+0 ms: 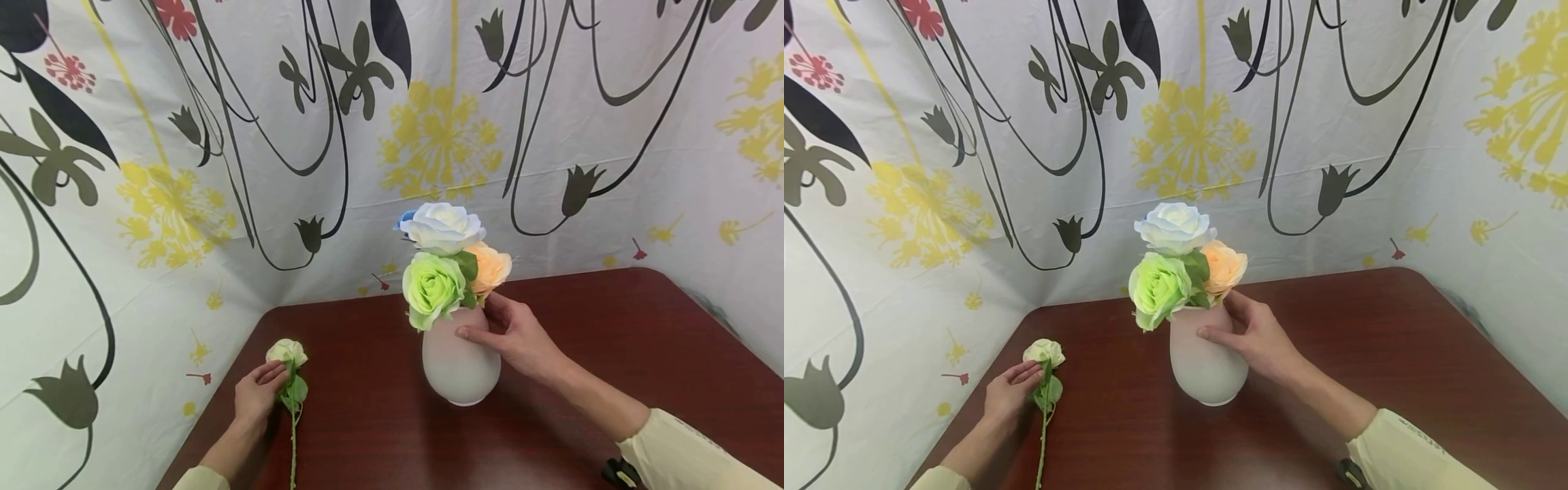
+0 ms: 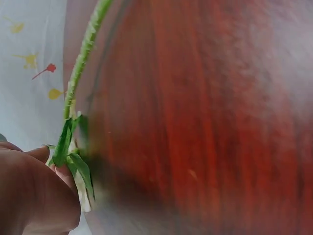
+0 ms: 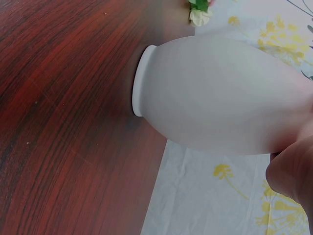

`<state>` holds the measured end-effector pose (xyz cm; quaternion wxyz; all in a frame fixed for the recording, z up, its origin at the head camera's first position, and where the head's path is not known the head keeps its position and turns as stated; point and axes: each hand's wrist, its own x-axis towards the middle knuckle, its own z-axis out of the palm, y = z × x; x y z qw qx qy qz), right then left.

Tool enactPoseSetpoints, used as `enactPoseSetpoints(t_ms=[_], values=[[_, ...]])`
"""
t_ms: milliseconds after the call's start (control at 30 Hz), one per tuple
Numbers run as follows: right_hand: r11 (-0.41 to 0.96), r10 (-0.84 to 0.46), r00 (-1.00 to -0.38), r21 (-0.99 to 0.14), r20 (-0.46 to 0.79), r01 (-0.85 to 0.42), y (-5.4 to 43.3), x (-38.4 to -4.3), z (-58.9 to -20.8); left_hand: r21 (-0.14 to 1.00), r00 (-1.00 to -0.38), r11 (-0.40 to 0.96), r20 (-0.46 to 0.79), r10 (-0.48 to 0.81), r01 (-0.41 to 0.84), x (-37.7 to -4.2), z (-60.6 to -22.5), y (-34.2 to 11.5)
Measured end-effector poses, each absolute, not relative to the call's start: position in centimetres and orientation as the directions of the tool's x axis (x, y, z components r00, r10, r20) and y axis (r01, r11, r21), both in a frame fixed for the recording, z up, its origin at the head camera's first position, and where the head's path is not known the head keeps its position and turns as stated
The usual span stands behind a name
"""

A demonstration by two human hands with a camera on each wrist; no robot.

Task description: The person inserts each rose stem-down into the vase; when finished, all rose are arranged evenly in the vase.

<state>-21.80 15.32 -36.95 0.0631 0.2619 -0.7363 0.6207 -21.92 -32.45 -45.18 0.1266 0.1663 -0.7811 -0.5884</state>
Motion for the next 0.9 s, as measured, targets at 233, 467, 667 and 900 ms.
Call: enactPoseSetpoints(t_ms=[233, 467, 667, 900], values=[[0.084, -0.309, -0.852, -0.880, 0.422, -0.467, 15.3, -21.7, -36.9, 0.917, -0.908, 0.368, 0.017, -0.418, -0.153, -21.7, -45.5, -32.6], [0.088, -0.305, -0.856, -0.882, 0.419, -0.463, 15.3, -21.7, -36.9, 0.889, -0.911, 0.423, 0.018, -0.412, -0.174, -21.7, -46.2, -32.8], [0.088, -0.304, -0.855, -0.882, 0.419, -0.464, 15.3, -21.7, -36.9, 0.868, -0.923, 0.454, -0.011, -0.384, -0.200, -21.9, -46.3, -32.9], [0.094, -0.301, -0.855, -0.879, 0.423, -0.468, 15.3, -21.8, -37.1, 0.812, -0.948, 0.547, -0.025, -0.318, -0.204, -21.8, -45.3, -32.3]])
